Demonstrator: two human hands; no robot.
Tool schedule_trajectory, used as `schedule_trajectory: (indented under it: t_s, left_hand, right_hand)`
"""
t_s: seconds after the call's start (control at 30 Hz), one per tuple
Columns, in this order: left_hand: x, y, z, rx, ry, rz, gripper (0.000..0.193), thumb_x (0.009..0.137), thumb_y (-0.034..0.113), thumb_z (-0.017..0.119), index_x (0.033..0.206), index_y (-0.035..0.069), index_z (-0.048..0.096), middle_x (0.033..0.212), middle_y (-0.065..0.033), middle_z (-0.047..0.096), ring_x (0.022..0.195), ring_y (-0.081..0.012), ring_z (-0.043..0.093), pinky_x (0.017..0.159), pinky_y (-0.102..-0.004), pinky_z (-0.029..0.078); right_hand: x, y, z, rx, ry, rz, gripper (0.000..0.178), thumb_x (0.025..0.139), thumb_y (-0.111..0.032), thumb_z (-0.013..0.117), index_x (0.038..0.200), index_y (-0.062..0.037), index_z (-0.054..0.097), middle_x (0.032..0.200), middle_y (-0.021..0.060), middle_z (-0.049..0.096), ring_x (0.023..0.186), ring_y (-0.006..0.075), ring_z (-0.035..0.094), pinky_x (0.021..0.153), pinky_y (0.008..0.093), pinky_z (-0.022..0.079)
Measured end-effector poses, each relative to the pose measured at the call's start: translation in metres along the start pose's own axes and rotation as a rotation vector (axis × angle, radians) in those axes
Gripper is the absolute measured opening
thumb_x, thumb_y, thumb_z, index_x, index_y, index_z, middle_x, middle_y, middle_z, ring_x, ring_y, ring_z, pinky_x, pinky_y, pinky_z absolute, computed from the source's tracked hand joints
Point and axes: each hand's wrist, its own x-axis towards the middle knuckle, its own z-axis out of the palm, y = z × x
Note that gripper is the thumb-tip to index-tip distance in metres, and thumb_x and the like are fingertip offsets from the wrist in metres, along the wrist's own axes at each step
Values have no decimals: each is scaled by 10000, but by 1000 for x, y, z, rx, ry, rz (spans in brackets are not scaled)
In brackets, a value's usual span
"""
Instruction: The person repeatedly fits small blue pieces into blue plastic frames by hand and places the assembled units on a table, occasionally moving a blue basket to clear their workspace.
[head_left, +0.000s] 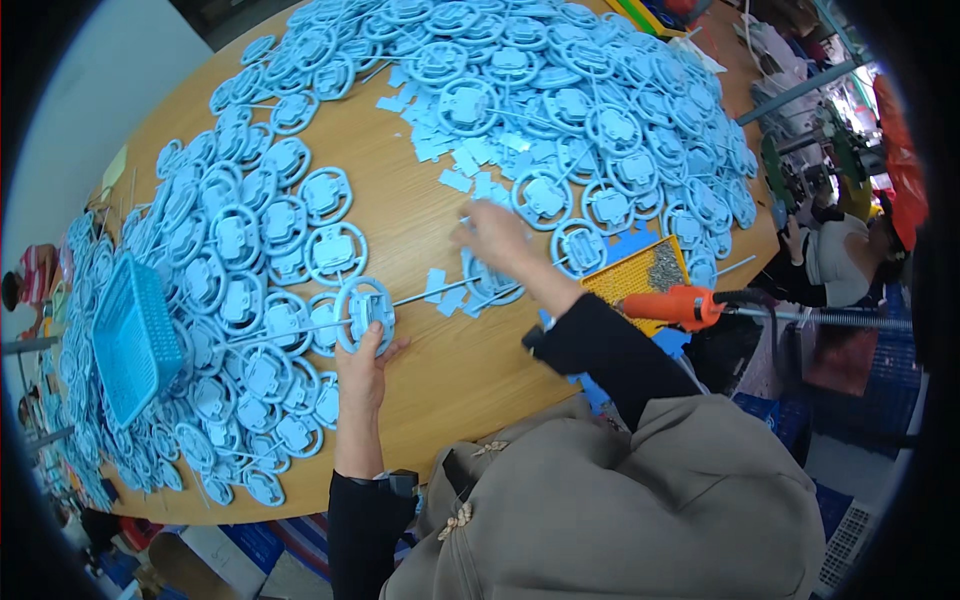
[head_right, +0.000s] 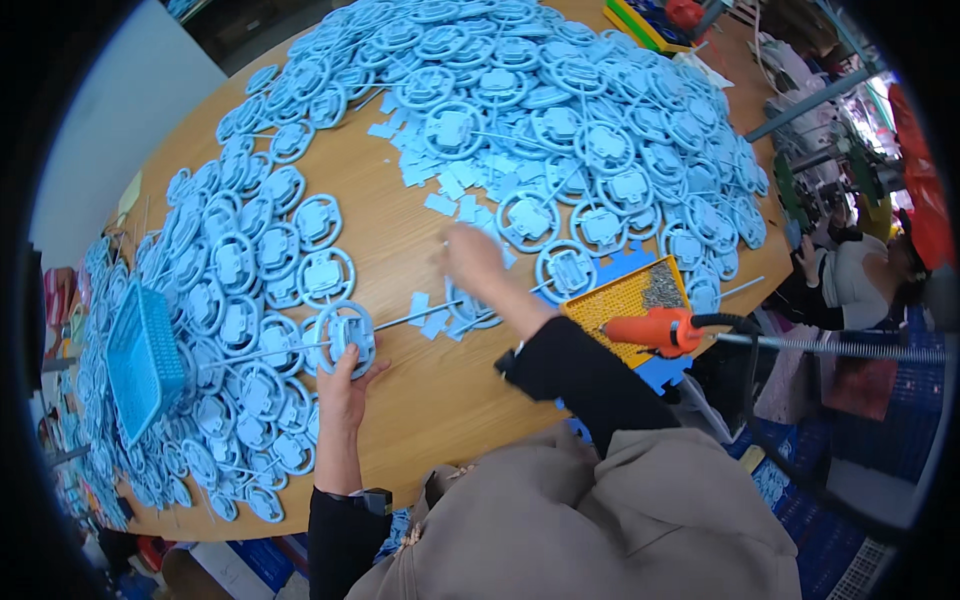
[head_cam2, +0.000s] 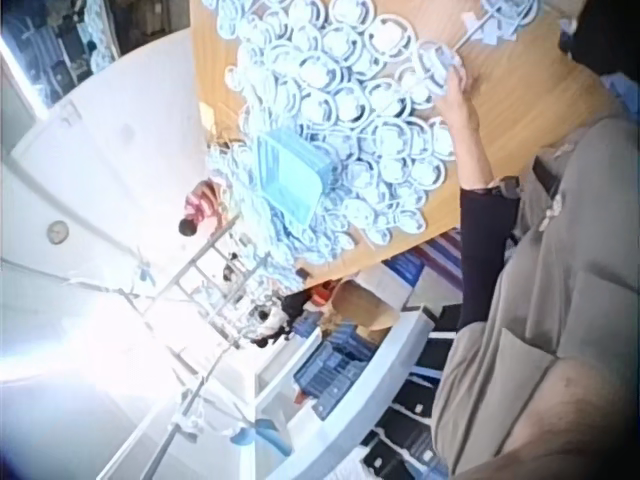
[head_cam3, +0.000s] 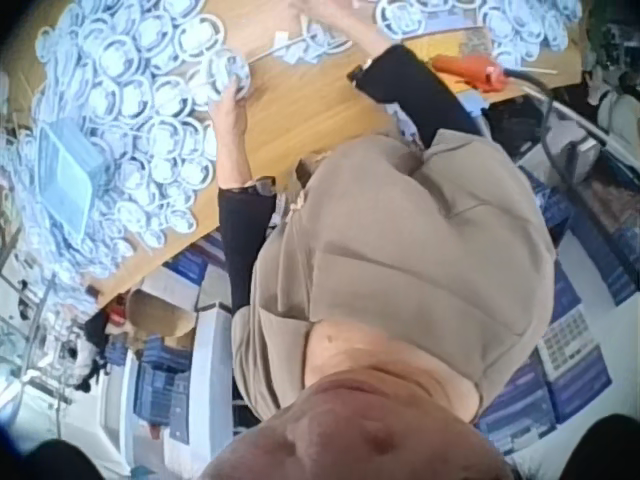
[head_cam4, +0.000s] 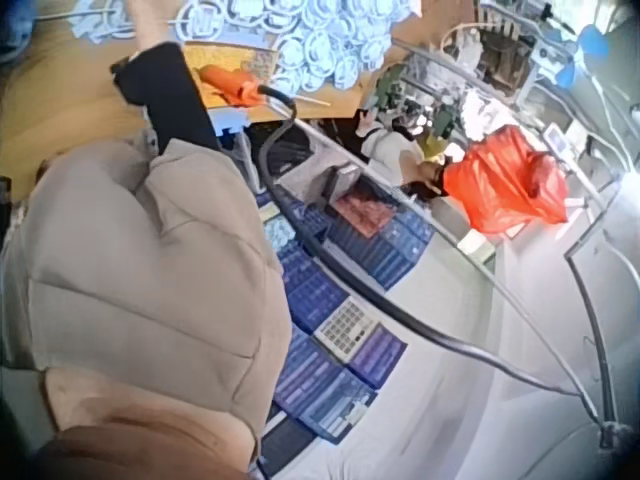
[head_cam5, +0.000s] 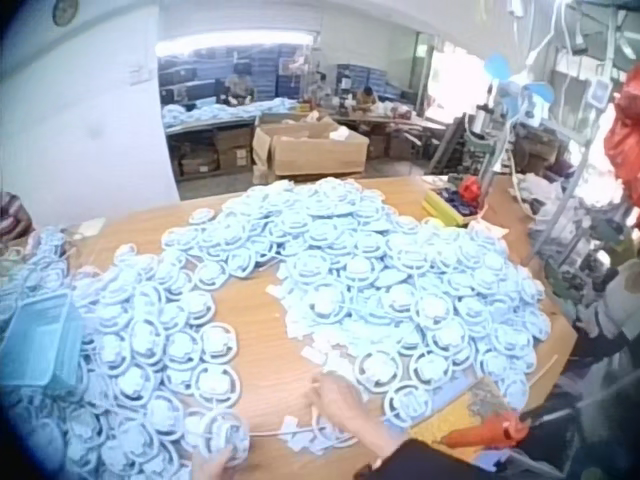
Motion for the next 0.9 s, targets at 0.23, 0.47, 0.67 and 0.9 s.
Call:
schedule_trajectory:
  t_s: [0.23, 0.47, 0.67, 0.9]
  left_hand:
    - [-7, -2, -32, 28, 142, -112, 544, 849, 133, 649, 1348, 108, 433, 1192, -62, 554, 1022, -191, 582, 687, -361, 572]
    - [-1, 13, -22, -44, 69, -160, 460, 901, 215, 600, 1321, 120, 438, 1116, -50, 598, 962, -186, 603, 654, -388, 571]
    - [-1, 22, -24, 35, -33, -125, 504, 848, 128, 657, 1301, 89, 438, 1072, -72, 608, 891, -175, 632, 592, -320, 581]
    - [-8, 13, -36, -42, -90, -145, 542, 819, 87, 665, 1302, 64, 419, 1075, -86, 609, 883, -183, 641, 569, -301, 579]
  right_hand:
    - [12, 20, 24, -391, 156, -62, 215, 756, -170, 652, 908, -18, 640, 920, 161, 629, 915, 316, 612, 743, 438, 499]
    - [-25, -64, 19, 320, -286, -515, 181, 808, -120, 630, 967, -44, 673, 846, 110, 579, 776, 274, 581, 706, 371, 473]
    - [-38, -89, 34, 299, -302, -497, 345, 775, -129, 698, 1083, -17, 590, 848, 93, 554, 695, 197, 562, 654, 316, 472]
    - [-32, -86, 31, 537, -592, -145, 596, 715, -140, 790, 1218, -14, 496, 970, 74, 596, 768, 122, 553, 682, 267, 472]
